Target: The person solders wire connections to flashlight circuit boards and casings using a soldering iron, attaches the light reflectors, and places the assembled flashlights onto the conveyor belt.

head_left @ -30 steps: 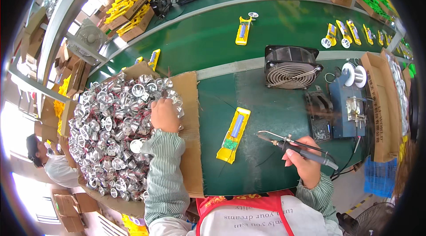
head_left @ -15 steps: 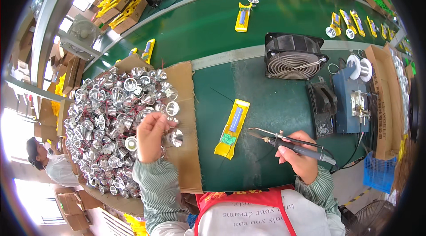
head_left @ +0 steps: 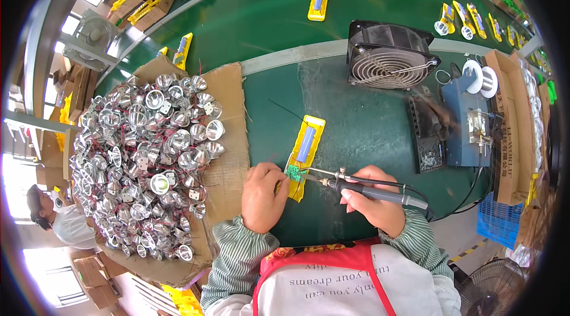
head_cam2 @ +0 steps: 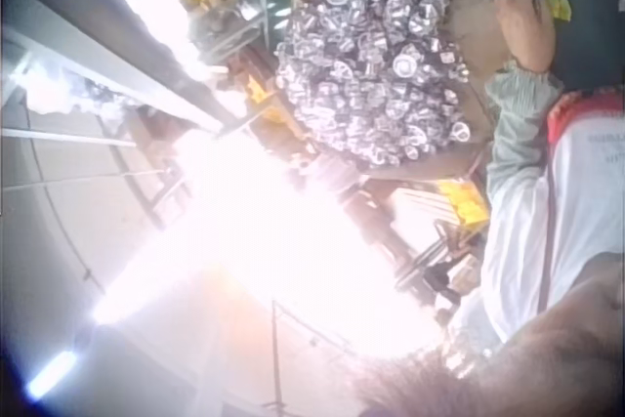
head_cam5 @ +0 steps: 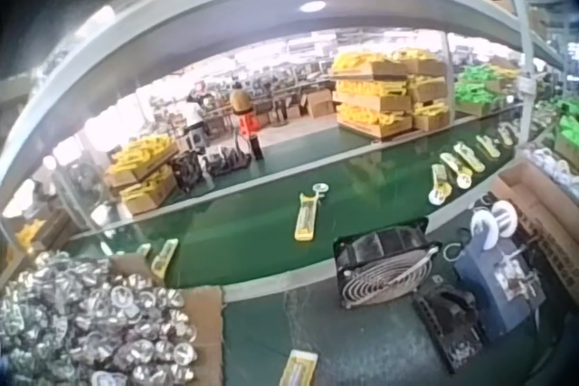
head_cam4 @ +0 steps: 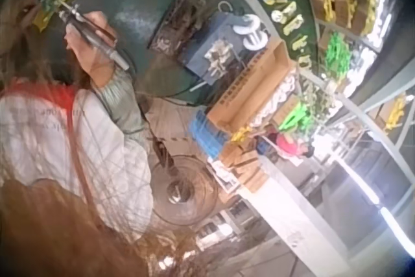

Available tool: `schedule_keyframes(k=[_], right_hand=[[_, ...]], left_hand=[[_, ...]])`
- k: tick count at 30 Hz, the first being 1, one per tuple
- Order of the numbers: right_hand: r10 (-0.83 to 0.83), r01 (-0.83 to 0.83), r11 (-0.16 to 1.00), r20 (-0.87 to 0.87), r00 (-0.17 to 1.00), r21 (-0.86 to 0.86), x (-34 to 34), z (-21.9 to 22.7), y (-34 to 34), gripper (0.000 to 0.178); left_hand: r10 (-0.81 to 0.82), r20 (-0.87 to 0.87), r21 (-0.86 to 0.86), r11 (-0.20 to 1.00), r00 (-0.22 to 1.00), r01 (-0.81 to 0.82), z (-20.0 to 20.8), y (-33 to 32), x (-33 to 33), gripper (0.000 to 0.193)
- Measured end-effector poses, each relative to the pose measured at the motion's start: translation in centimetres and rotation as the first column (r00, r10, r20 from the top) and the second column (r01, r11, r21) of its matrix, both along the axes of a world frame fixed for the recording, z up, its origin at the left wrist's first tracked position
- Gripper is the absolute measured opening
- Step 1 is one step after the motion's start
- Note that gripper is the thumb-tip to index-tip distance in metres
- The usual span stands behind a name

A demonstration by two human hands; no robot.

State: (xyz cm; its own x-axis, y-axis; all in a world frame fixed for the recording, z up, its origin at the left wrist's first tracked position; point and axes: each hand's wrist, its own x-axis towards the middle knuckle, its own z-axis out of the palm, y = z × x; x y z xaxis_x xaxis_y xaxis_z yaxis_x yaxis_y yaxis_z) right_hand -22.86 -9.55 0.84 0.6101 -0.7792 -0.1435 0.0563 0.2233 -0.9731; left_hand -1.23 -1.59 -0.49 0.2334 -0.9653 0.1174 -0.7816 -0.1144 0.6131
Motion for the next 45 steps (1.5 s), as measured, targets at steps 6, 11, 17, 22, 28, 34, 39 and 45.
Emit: schedule_keyframes(k=[6,11,17,22,28,34,39,45], right_hand=[[0.012,-0.01,0.999,-0.025,1.0,0.048,0.8,-0.7,-0.1,0.015],[-0.008,0.009,0.998,-0.018,1.0,0.07,1.1,-1.0,-0.2,0.014],[-0.004,0.004,0.998,0.0,1.0,0.067,1.3,-1.1,-0.4,0.013],[-0.015,0.015,0.998,-0.001,1.0,0.06,1.5,-1.4,-0.3,0.013],[0.008,-0.006,0.999,-0.027,1.0,0.045,1.5,-0.8,-0.5,0.013],[-0.071,0.07,0.996,0.032,0.997,0.049,0.7,-0.3,-0.6,0.013],[-0.018,0.018,1.0,-0.017,1.0,0.018,0.1,-0.4,-0.6,0.014],[-0.002,0.002,1.0,-0.014,1.0,-0.011,0.3,-0.3,-0.3,0.013]], left_hand=[[-0.026,-0.018,0.04,0.999,0.999,0.027,0.0,-0.3,0.1,0.006],[-0.035,-0.012,0.048,0.998,0.999,0.036,0.0,-0.4,0.2,0.006],[-0.046,-0.022,0.07,0.996,0.999,0.048,0.2,-0.4,0.3,0.006],[-0.058,-0.014,0.079,0.995,0.998,0.059,0.4,-0.5,0.3,0.006],[-0.049,-0.032,0.1,0.994,0.998,0.052,0.5,-0.7,0.3,0.006],[-0.032,-0.061,0.14,0.989,0.998,0.04,0.7,-0.7,0.2,0.006],[-0.039,-0.053,0.113,0.993,0.998,0.045,0.7,-0.8,0.0,0.006],[-0.007,0.077,0.06,0.998,0.997,0.002,1.1,0.0,-0.2,0.015]])
